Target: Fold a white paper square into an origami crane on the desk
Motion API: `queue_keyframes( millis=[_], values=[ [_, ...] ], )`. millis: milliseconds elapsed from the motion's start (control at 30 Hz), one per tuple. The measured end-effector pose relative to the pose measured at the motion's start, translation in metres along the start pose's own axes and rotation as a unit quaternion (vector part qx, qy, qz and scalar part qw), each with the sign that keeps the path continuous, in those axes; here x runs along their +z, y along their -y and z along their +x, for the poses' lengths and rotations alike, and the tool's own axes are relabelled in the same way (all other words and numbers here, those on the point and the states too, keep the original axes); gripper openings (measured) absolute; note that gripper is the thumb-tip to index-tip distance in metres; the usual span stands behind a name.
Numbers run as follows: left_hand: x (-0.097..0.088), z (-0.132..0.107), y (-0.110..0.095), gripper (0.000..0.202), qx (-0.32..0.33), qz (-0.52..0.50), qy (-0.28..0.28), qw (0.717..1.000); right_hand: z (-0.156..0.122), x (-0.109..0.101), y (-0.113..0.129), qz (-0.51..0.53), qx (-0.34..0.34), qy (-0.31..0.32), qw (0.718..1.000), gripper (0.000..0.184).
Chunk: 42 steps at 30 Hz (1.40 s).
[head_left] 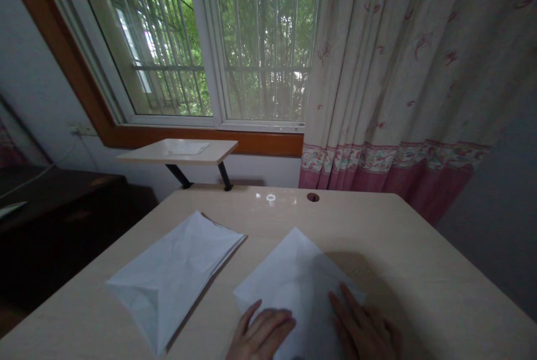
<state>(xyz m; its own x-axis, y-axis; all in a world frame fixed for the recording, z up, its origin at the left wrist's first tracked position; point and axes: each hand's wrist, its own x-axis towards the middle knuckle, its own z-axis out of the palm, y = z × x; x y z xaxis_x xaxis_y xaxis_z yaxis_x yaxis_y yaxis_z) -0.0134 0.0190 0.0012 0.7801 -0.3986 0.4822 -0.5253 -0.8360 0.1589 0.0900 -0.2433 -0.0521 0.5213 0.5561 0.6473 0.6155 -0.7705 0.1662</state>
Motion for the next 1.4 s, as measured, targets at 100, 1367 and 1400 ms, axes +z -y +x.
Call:
queue_keyframes(
  millis=[100,1367,1400],
  values=[
    [0.002,-0.002,0.001,0.044,0.011,0.06,0.011,0.998,0.001,-0.002,-0.001,0.033,0.0,0.001,0.999,0.032],
    [-0.009,-0.001,-0.014,0.009,-0.046,0.005,-0.068,0.997,0.016,-0.03,-0.022,0.252,-0.114,0.034,0.96,0.039],
    [-0.01,-0.001,-0.015,0.01,-0.055,-0.001,-0.069,0.996,0.016,-0.032,-0.022,0.262,-0.093,0.043,0.96,0.041]
  ],
)
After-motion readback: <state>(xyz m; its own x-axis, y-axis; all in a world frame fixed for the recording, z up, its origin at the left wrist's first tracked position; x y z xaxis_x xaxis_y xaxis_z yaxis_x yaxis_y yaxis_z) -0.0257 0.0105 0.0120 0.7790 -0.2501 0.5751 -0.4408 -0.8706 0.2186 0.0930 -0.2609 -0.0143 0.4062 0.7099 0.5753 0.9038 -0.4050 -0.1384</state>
